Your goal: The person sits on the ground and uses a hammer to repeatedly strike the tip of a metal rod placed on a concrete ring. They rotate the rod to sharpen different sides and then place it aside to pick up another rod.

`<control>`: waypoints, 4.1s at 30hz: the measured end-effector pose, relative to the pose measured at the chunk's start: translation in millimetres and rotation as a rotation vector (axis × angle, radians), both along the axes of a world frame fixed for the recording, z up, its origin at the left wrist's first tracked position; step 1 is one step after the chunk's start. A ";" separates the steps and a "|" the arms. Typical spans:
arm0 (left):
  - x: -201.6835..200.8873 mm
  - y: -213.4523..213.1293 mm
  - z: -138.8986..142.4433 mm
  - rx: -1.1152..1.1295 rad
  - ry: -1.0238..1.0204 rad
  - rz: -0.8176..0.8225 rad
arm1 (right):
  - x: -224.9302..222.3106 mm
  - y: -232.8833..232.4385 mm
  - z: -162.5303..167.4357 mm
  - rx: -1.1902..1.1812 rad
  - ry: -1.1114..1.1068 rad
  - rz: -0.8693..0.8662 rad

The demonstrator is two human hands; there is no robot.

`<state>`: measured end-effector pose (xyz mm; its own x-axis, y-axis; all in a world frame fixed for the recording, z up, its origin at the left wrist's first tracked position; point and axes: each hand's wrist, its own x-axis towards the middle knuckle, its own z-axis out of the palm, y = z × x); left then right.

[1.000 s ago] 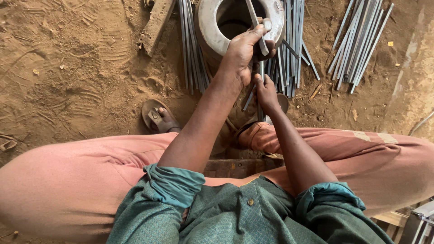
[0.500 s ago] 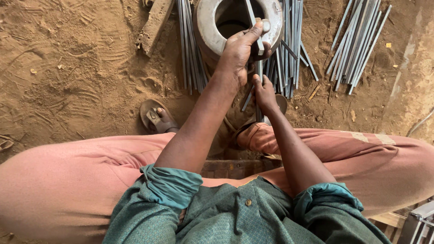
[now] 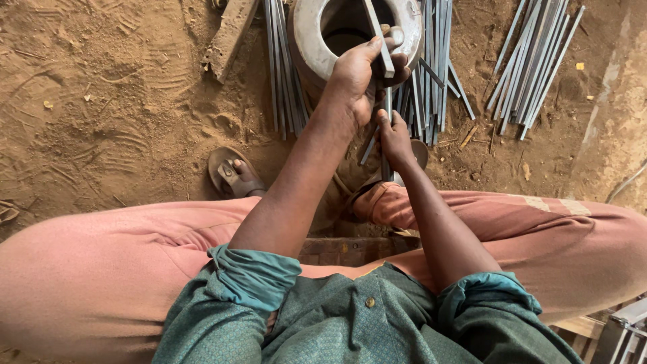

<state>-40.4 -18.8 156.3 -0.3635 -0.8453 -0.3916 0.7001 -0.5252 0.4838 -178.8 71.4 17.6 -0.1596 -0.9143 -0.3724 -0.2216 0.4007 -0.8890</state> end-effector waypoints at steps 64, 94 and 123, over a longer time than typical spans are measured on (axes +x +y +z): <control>28.3 4.8 -131.2 -0.034 -0.675 -0.045 | 24.9 -0.3 48.6 0.111 -0.250 -0.115; 33.4 17.4 -135.6 0.048 -0.717 -0.080 | 7.2 -5.7 102.4 0.006 0.081 -0.174; 5.3 17.0 -3.9 0.042 -0.106 -0.120 | -20.6 -8.9 34.1 0.042 0.078 -0.162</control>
